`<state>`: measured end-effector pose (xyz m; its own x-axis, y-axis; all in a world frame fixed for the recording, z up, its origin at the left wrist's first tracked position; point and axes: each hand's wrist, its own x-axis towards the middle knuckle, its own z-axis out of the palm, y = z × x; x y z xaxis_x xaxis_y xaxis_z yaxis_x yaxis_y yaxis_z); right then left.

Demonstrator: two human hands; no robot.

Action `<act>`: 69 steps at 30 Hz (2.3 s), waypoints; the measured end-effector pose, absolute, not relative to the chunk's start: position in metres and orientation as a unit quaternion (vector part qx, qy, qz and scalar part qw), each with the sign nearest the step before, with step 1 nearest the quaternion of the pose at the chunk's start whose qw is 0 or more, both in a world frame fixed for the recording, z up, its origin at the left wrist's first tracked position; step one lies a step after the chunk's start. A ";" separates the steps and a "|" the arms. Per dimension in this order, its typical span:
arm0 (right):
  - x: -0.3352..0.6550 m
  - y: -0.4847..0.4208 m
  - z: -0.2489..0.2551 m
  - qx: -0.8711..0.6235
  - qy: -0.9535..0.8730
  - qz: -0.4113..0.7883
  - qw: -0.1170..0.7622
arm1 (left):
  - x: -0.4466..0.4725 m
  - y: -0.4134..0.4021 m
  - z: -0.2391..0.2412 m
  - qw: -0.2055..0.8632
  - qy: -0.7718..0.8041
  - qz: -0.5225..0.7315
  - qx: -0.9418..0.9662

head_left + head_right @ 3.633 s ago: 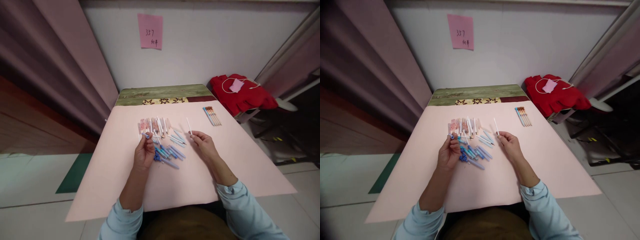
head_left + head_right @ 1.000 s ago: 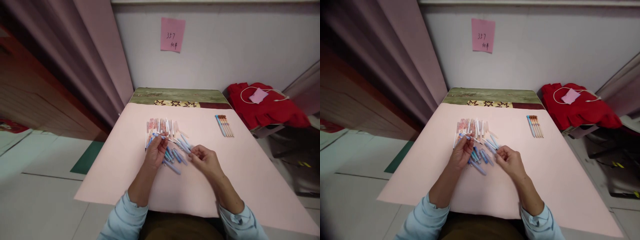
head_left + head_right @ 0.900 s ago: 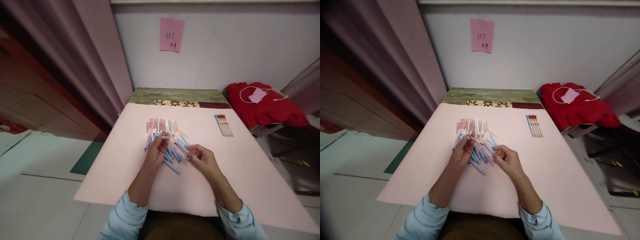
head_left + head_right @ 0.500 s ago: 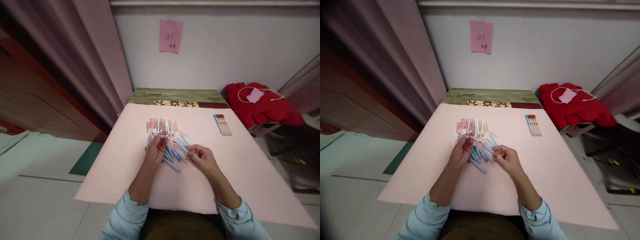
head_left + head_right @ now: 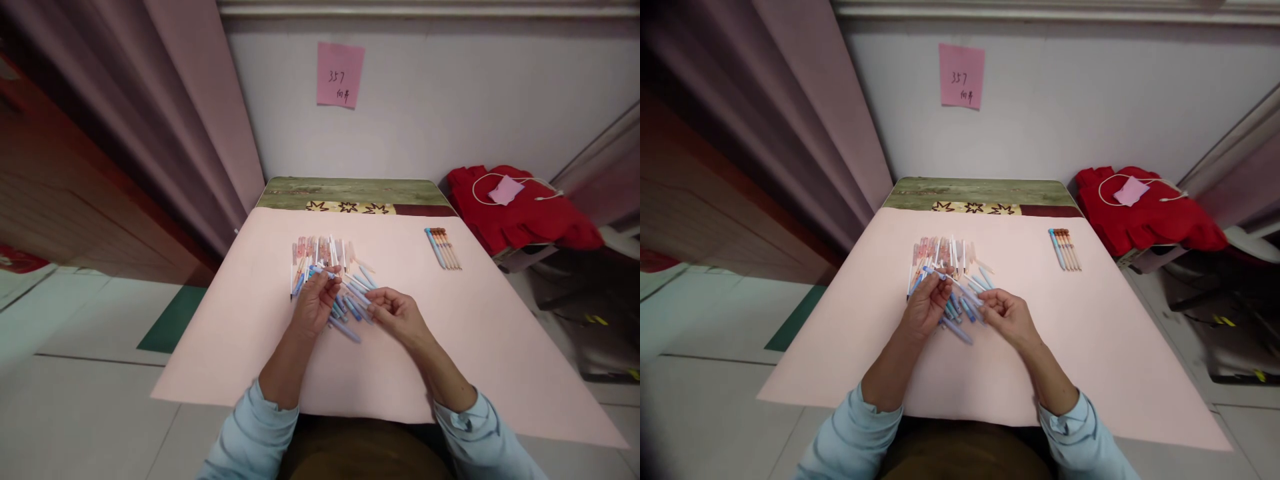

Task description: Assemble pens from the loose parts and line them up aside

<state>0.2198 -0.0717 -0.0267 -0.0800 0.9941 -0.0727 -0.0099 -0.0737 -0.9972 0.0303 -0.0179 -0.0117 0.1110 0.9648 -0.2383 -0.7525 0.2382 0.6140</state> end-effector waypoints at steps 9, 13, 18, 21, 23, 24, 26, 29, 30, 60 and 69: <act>0.217 -0.070 -0.026 -0.496 -0.477 0.560 0.461 | 0.036 -0.026 -0.012 0.763 0.288 0.539 0.212; 0.217 -0.068 -0.028 -0.512 -0.435 0.542 0.505 | 0.037 -0.027 -0.011 0.780 0.279 0.527 0.191; 0.220 -0.070 -0.022 -0.533 -0.447 0.444 0.564 | 0.035 -0.023 -0.017 0.785 0.267 0.538 0.149; 0.222 -0.074 -0.020 -0.548 -0.480 0.389 0.565 | 0.034 -0.021 -0.021 0.776 0.276 0.550 0.141; 0.222 -0.076 -0.020 -0.553 -0.500 0.366 0.558 | 0.034 -0.022 -0.022 0.768 0.284 0.555 0.148; 0.222 -0.077 -0.021 -0.556 -0.511 0.356 0.551 | 0.035 -0.022 -0.022 0.764 0.287 0.557 0.154; 0.221 -0.078 -0.023 -0.563 -0.532 0.338 0.535 | 0.036 -0.023 -0.020 0.758 0.290 0.558 0.171; 0.220 -0.078 -0.024 -0.569 -0.553 0.316 0.520 | 0.038 -0.026 -0.017 0.751 0.287 0.558 0.203; 0.220 -0.078 -0.024 -0.570 -0.557 0.310 0.518 | 0.039 -0.027 -0.017 0.750 0.287 0.558 0.212; 0.216 -0.080 -0.022 -0.577 -0.558 0.274 0.530 | 0.044 -0.032 -0.019 0.722 0.344 0.524 0.293; 0.211 -0.078 -0.026 -0.555 -0.561 0.281 0.546 | 0.044 -0.031 -0.018 0.693 0.372 0.538 0.303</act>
<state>0.2108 -0.0779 -0.0256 0.2118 0.9302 0.2998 0.3163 0.2250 -0.9216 0.0443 -0.0311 -0.0181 0.1442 0.9713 -0.1890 -0.5208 0.2369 0.8202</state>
